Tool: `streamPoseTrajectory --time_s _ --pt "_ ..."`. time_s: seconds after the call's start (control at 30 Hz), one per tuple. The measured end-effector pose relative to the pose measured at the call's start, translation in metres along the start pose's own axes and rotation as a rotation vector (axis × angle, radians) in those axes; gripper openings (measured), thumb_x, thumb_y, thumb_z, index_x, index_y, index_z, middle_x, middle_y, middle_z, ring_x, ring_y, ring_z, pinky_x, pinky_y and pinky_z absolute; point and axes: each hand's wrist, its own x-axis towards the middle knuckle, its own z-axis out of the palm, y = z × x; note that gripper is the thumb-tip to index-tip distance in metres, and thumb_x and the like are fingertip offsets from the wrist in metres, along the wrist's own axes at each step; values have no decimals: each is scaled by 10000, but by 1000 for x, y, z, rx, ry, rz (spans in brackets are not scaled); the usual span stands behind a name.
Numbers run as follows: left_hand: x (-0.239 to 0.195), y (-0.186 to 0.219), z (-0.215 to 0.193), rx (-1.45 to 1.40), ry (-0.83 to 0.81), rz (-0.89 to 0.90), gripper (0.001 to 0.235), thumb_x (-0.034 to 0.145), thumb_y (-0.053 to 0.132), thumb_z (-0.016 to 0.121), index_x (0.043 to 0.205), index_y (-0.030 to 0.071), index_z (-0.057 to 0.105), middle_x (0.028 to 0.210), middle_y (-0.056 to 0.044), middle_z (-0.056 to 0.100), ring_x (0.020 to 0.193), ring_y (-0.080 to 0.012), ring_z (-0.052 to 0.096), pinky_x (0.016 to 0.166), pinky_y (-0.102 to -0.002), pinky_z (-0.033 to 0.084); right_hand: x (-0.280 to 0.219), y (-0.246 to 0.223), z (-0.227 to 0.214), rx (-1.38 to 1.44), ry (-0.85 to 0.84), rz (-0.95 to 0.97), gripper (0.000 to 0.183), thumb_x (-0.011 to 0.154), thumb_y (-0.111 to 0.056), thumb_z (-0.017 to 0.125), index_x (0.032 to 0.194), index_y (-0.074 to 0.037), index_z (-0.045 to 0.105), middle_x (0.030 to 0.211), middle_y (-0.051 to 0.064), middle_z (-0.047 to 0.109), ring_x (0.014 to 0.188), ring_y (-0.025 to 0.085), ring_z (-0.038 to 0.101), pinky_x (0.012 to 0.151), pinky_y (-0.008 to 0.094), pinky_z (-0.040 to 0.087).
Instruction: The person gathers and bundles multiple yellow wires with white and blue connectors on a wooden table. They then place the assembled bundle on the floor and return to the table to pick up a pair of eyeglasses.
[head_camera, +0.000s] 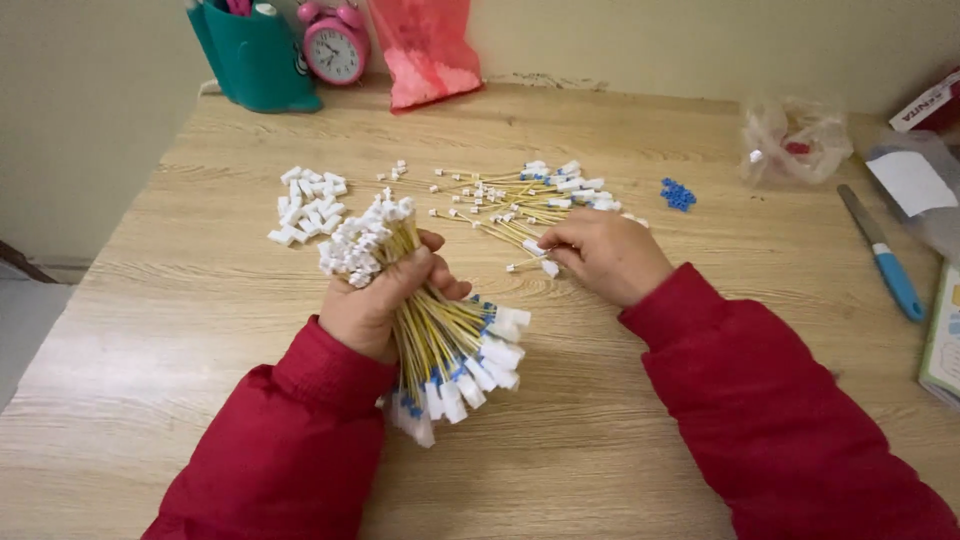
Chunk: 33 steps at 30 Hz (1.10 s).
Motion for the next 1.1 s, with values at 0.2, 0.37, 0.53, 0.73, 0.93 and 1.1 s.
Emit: streamPoseTrajectory --time_s 0.2,0.37,0.53,0.73,0.93,1.1 --pt "0 -2 -7 -13 19 -58 215 856 51 663 994 -104 610 656 -208 635 618 -328 712 617 -460 635 12 24 29 -273 -134 75 81 853 -276 672 912 -228 699 846 15 633 898 250 640 808 381 506" --pt "-1 -7 -8 -58 34 -61 219 850 44 670 994 -110 610 649 -209 628 609 -321 708 626 -469 634 14 36 41 -375 -93 30 106 861 -330 661 845 -225 668 839 -2 616 894 236 630 787 383 500" --pt "-2 -9 -7 -94 31 -53 230 838 25 674 988 -135 606 638 -230 622 593 -341 706 617 -488 633 18 41 45 -460 -19 -44 122 893 -355 631 882 -234 628 886 -34 599 944 194 604 801 361 476" --pt "-4 -5 -3 -110 66 -92 212 833 21 679 980 -122 626 627 -232 625 584 -352 707 591 -499 630 44 35 -2 -58 -50 343 190 964 -331 436 1075 -245 564 992 96 599 1025 341 600 887 467 475" --pt "-3 -6 -5 -86 82 -86 213 821 22 691 964 -124 631 615 -231 631 578 -350 709 606 -510 632 77 53 20 -377 113 25 183 983 -345 508 1003 -196 613 901 47 587 908 280 624 809 391 501" --pt "-4 -3 -4 -99 100 -105 211 824 29 684 964 -119 629 618 -222 631 584 -329 706 621 -505 630 90 47 13 -127 -233 237 199 951 -338 565 1037 -176 642 944 117 711 997 346 657 866 467 497"
